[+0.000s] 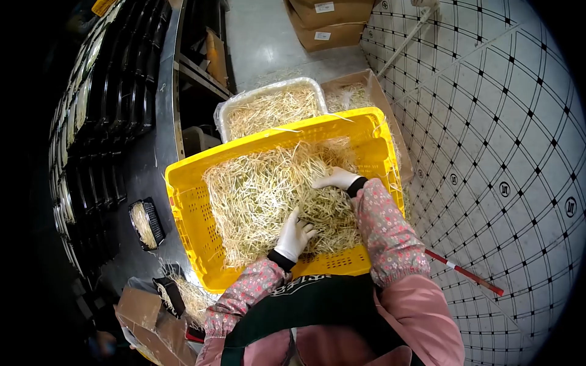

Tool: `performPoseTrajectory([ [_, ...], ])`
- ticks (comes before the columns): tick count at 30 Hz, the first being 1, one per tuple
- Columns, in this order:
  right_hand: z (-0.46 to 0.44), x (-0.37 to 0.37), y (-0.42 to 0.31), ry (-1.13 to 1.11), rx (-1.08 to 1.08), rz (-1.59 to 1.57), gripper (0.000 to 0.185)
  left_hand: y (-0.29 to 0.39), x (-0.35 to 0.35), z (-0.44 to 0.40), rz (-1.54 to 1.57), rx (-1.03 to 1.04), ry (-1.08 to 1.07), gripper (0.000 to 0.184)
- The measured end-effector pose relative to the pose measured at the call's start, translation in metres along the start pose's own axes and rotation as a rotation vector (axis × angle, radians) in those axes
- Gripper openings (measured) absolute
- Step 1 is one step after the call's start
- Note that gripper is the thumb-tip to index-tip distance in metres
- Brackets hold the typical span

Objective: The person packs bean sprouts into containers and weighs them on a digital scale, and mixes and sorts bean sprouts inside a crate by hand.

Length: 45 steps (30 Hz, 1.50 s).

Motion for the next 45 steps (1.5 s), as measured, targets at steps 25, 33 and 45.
performPoseTrajectory([
  [25,0.02,0.002,-0.073,0.582,0.153,1.074,0.109,0.015,0.027,-0.023,-0.178,0.007,-0.148,0.087],
  [33,-0.02,0.032,0.021,0.725,-0.102,1.328,0.085,0.011,-0.111,0.079,-0.246,0.454,0.006,0.047],
  [45,-0.022,0.068,-0.08,0.466,-0.335,1.225,0.061,-0.015,-0.205,0.067,0.299,0.453,0.736,0.054],
])
Point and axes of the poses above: each hand's wrist, its own z-axis away from the middle knuckle, its own x-axis out of the palm, y = z × x, the point moved 1 cm from there along -z, towards the middle knuckle, and after that the axes turned 6 degrees about -z, right-handed, at the moved point
